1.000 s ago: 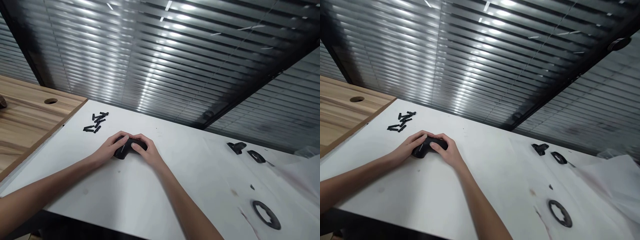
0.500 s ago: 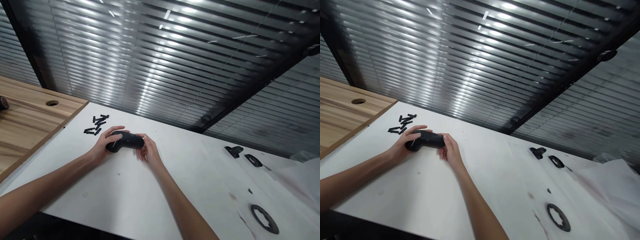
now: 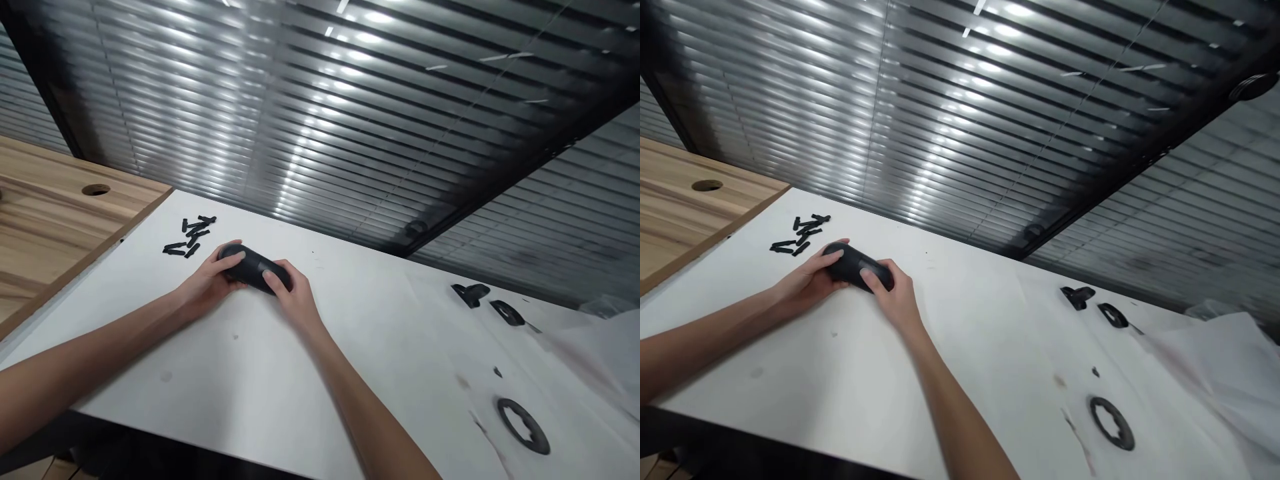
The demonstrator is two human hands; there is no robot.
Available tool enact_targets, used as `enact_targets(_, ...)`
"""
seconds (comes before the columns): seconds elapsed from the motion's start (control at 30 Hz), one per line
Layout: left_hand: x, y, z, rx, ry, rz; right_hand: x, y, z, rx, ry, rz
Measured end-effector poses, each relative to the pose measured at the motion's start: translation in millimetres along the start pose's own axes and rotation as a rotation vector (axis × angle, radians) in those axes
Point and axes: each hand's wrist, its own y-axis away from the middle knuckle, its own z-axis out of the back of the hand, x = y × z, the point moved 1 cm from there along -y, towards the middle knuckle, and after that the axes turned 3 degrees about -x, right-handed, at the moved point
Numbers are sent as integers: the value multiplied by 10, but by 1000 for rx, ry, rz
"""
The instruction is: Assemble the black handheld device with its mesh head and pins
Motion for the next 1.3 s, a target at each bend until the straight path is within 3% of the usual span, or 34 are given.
enact_targets(0.13, -17, 14, -25, 8, -9, 6, 21, 31, -47, 7, 97, -39)
enact_targets(0.77, -25, 9, -3, 8, 30, -19, -19, 26, -12, 177, 22, -36)
enact_targets(1.3, -31, 2, 32, -10, 119, 16, -16, 10, 38, 221, 25, 2)
